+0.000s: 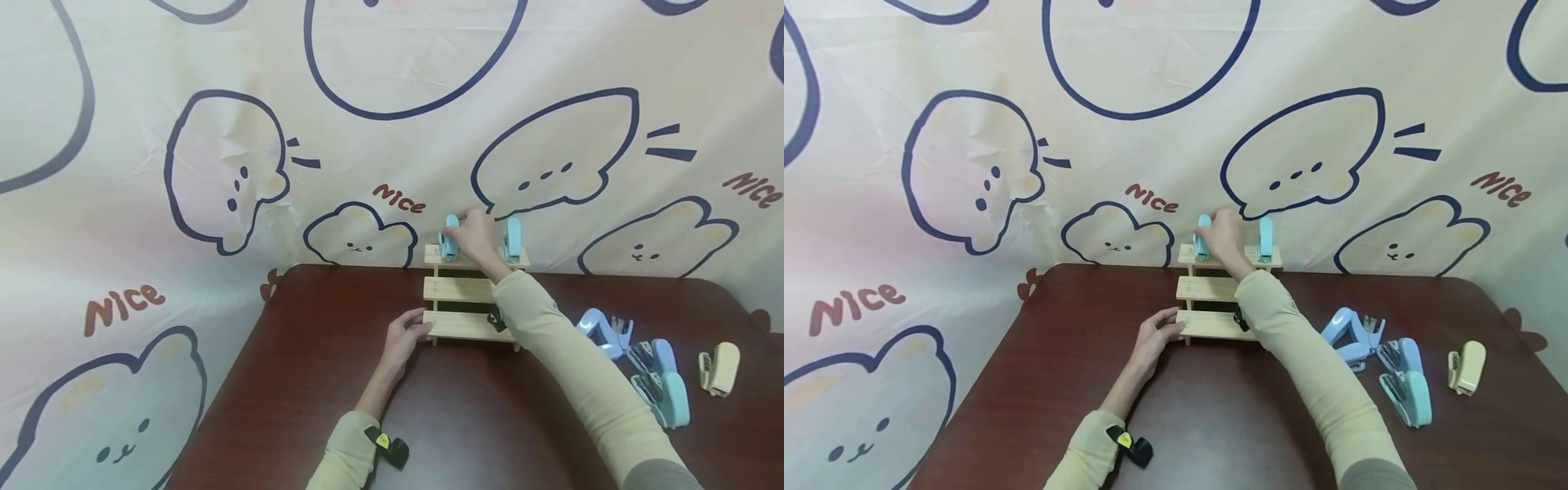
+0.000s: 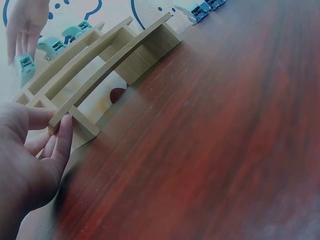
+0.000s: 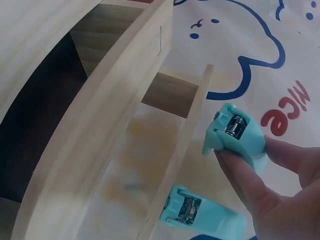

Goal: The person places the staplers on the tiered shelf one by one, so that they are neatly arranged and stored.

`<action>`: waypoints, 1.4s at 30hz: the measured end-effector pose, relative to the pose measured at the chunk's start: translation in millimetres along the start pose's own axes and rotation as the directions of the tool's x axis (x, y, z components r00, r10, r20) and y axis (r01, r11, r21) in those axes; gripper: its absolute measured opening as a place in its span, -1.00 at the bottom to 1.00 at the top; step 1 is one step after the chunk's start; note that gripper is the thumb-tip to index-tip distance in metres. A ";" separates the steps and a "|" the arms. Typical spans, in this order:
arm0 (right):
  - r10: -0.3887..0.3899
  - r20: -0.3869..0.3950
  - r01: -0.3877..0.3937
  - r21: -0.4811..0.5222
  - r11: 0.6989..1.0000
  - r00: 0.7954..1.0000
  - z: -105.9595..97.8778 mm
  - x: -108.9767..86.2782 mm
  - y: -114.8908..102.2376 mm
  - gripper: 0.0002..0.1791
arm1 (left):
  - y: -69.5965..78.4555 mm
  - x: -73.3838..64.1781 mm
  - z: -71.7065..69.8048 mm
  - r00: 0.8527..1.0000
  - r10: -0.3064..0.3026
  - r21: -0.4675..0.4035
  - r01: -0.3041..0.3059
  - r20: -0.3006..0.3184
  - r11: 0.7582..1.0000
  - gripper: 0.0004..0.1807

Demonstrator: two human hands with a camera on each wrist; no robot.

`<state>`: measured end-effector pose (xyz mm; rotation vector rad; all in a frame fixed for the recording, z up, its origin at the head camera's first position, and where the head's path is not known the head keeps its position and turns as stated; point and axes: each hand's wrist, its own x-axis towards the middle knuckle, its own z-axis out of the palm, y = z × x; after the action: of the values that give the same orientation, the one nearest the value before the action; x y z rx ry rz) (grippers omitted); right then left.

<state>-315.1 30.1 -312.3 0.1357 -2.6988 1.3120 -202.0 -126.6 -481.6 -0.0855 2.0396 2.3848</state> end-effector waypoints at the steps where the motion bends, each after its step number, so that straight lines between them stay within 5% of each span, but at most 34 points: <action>1: -0.004 0.000 0.004 -0.015 1.000 1.000 1.0 0.5 0.3 -0.55 | 0.1 -0.5 0.7 1.000 0.000 -0.001 0.000 0.001 1.000 -0.45; 8: -0.049 -0.045 0.044 -0.102 0.994 0.998 3.8 4.4 3.0 -0.65 | 2.3 0.1 5.5 1.000 0.012 -0.025 -0.011 0.018 1.000 -0.45; 18: -0.111 -0.009 0.108 -0.154 0.982 0.994 8.3 7.7 5.2 -0.67 | -1.0 0.3 6.0 1.000 0.006 -0.004 -0.006 0.016 1.000 -0.46; 26: -0.080 0.047 0.088 -0.194 0.977 0.996 6.7 7.4 4.7 -0.70 | -2.7 -0.9 6.1 1.000 -0.004 -0.006 0.004 0.011 1.000 -0.47; 32: -0.145 0.058 0.153 -0.169 0.974 0.988 -18.1 -4.1 9.3 -0.49 | -2.2 -0.6 6.2 1.000 0.009 0.005 -0.009 0.004 1.000 -0.45; 37: -0.187 0.077 0.188 -0.005 0.982 0.979 -51.2 -26.0 22.4 -0.50 | -1.5 -0.5 4.1 1.000 0.012 0.019 -0.012 -0.003 1.000 -0.46; 42: -0.149 0.039 0.143 0.119 0.983 0.988 -88.9 -49.3 44.7 -0.46 | 1.4 -0.3 1.3 1.000 0.006 0.023 -0.006 -0.008 1.000 -0.47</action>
<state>-265.3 128.6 -300.6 0.3748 -2.5936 1.4372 -201.9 -125.5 -479.9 -0.0897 2.0736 2.3675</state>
